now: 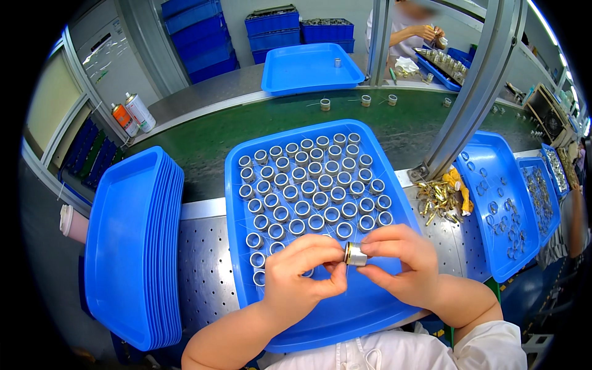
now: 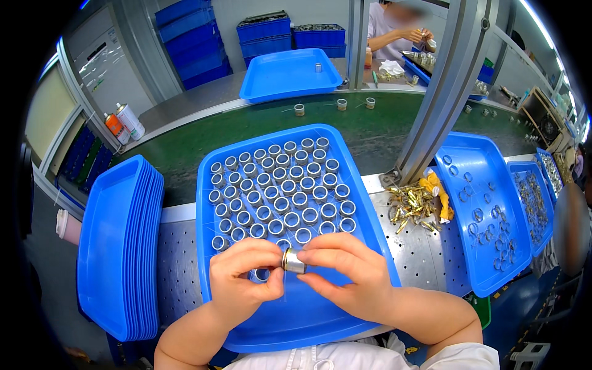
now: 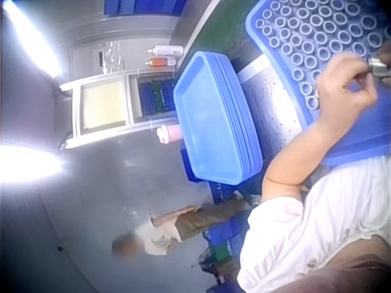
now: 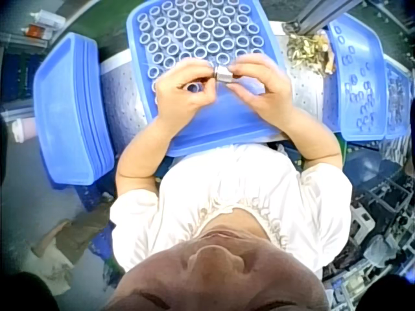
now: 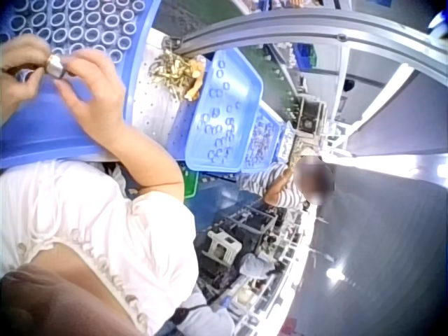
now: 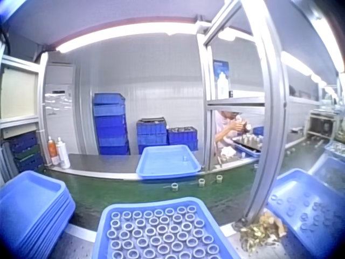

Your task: The person repeatedly picks up small cylindrical metal components from a blue tray and wraps a thin wire around their circumference. The person handles the components one at a time, rotating them to ensure the wire is applied evenly before placing them back into the tray.

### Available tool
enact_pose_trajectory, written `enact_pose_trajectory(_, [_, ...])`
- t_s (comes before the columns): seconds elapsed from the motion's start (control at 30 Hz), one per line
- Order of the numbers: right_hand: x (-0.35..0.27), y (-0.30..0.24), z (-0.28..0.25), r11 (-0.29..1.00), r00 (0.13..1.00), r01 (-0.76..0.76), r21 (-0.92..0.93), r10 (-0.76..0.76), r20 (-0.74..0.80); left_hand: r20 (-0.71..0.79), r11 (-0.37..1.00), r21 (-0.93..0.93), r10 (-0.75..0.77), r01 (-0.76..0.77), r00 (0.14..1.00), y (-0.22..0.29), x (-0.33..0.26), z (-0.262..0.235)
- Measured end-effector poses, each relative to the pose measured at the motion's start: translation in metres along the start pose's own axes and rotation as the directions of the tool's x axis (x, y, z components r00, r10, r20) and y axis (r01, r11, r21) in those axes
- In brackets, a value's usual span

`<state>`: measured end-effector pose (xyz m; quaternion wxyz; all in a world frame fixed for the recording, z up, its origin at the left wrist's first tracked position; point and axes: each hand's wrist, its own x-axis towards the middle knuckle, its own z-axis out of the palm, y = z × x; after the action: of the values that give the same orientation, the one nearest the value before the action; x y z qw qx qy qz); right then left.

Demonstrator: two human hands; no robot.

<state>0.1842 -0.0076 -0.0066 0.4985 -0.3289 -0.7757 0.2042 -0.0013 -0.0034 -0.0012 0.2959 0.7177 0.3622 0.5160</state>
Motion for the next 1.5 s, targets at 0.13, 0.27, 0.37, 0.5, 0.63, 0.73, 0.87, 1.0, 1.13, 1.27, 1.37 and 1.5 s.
enact_pose_trajectory(0.13, [0.0, -0.001, 0.002, 0.994, 0.995, 0.089, -0.059, -0.091, -0.032, 0.013, 0.998, -0.042, -0.04, 0.041, 0.999, -0.001, -0.001, 0.0])
enact_pose_trajectory(0.27, [-0.002, 0.003, 0.003, 0.979, 0.985, 0.17, -0.115, -0.173, -0.014, 0.024, 1.0, 0.016, -0.012, 0.011, 1.0, -0.001, -0.001, -0.002])
enact_pose_trajectory(0.37, [-0.001, -0.001, 0.003, 0.987, 0.99, 0.137, -0.085, -0.138, 0.0, 0.015, 0.996, 0.084, 0.037, -0.038, 0.999, 0.001, -0.002, -0.003])
enact_pose_trajectory(0.5, [-0.001, -0.007, 0.006, 0.922, 0.968, -0.235, 0.309, 0.251, -0.015, -0.024, 0.977, 0.174, 0.126, -0.12, 0.992, 0.0, -0.003, -0.001])
enact_pose_trajectory(0.63, [-0.004, -0.002, 0.003, 0.936, 0.973, -0.232, 0.266, 0.225, 0.056, -0.003, 0.986, 0.129, 0.11, -0.108, 0.994, -0.001, -0.002, 0.0])
enact_pose_trajectory(0.73, [0.0, -0.003, 0.0, 0.999, 0.999, -0.035, 0.028, 0.034, 0.027, 0.008, 1.0, 0.0, -0.012, 0.012, 1.0, -0.001, 0.0, 0.0])
enact_pose_trajectory(0.87, [-0.001, 0.002, 0.003, 0.988, 0.992, 0.124, -0.093, -0.124, 0.01, 0.024, 0.992, -0.083, -0.09, 0.092, 0.996, -0.001, 0.0, 0.0])
enact_pose_trajectory(1.0, [-0.002, 0.003, 0.004, 0.976, 0.985, 0.174, -0.134, -0.174, 0.009, 0.029, 1.0, -0.008, -0.027, 0.027, 0.999, -0.001, 0.0, -0.001])
enact_pose_trajectory(1.13, [-0.001, -0.002, 0.003, 0.991, 0.992, 0.122, -0.061, -0.122, 0.017, 0.02, 0.998, 0.058, 0.018, -0.019, 1.0, 0.0, -0.002, -0.002])
enact_pose_trajectory(1.27, [-0.003, -0.003, 0.004, 0.987, 0.99, 0.141, -0.078, -0.141, 0.011, 0.021, 0.996, 0.074, 0.042, -0.043, 0.999, 0.001, -0.002, -0.002])
enact_pose_trajectory(1.37, [-0.003, 0.002, 0.001, 0.967, 0.977, 0.214, -0.135, -0.212, 0.032, 0.034, 0.999, -0.004, -0.032, 0.032, 0.999, 0.001, 0.0, -0.002])
enact_pose_trajectory(1.5, [0.001, 0.002, 0.0, 0.941, 0.956, 0.294, -0.169, -0.289, 0.057, 0.034, 0.985, -0.119, -0.121, 0.125, 0.992, 0.001, 0.001, -0.002])
